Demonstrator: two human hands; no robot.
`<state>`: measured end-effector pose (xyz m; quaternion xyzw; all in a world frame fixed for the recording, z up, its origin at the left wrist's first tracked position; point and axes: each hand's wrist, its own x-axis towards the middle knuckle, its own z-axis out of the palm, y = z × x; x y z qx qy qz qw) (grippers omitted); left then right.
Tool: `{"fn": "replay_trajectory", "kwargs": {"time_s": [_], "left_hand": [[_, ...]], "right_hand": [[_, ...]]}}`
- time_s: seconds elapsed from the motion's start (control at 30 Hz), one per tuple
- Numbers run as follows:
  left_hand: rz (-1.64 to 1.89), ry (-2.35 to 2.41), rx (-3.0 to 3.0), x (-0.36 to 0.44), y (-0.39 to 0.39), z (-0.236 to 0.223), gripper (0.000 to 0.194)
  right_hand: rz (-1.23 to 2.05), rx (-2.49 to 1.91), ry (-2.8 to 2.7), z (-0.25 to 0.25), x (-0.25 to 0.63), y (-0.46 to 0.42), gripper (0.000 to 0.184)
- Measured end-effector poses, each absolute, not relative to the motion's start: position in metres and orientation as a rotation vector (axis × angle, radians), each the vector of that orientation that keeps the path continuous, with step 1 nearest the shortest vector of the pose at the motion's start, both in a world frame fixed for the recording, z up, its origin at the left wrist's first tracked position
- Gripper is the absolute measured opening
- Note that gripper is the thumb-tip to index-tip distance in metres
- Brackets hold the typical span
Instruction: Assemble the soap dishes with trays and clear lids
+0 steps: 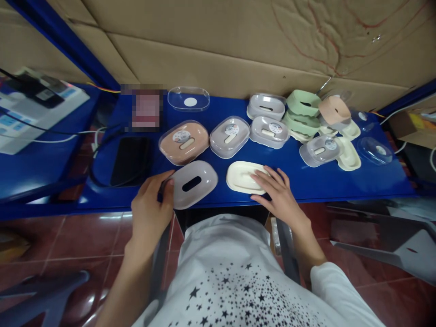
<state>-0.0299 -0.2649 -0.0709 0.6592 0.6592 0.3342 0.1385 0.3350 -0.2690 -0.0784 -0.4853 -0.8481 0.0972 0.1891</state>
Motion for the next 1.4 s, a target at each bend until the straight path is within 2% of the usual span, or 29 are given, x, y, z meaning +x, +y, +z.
{"fn": "replay_trajectory", "kwargs": {"time_s": [0.13, 0.27, 0.43, 0.57, 0.67, 0.77, 0.83, 0.97, 1.07, 1.2, 1.4], "left_hand": [[0.931, 1.819, 1.972, -0.03, -0.271, -0.075, 0.044], [0.753, 1.631, 2.175, -0.024, -0.276, -0.078, 0.059], [0.922, 1.615, 2.061, -0.02, -0.281, -0.071, 0.033], [1.031, 1.478, 1.95, -0.01, -0.273, -0.063, 0.033], [0.921, 1.276, 2.102, 0.012, -0.254, -0.06, 0.035], [0.804, 0.996, 2.279, 0.037, -0.227, -0.06, 0.04], [0.748, 0.891, 2.355, 0.049, -0.213, -0.061, 0.04], [0.674, 0.842, 2.429, 0.058, -0.2, -0.067, 0.039], [0.641, 0.843, 2.424, 0.058, -0.204, -0.073, 0.048], [0.604, 0.876, 2.455, 0.057, -0.212, -0.077, 0.058], [0.629, 0.904, 2.517, 0.055, -0.22, -0.082, 0.057]], "right_hand": [[0.219, -1.38, -2.365, -0.081, 0.343, -0.273, 0.064], [0.189, -1.362, -2.343, -0.082, 0.344, -0.274, 0.061], [0.202, -1.337, -2.336, -0.084, 0.338, -0.273, 0.059], [0.283, -1.26, -2.323, -0.083, 0.337, -0.269, 0.077], [0.297, -1.275, -2.202, -0.078, 0.34, -0.266, 0.094], [0.233, -1.229, -2.17, -0.074, 0.344, -0.266, 0.098], [0.21, -1.205, -2.22, -0.074, 0.346, -0.267, 0.09], [0.204, -1.265, -2.247, -0.078, 0.349, -0.271, 0.056], [0.215, -1.279, -2.243, -0.08, 0.351, -0.274, 0.039], [0.146, -1.24, -2.289, -0.083, 0.352, -0.275, 0.041], [0.136, -1.223, -2.407, -0.08, 0.351, -0.277, 0.04]]}}
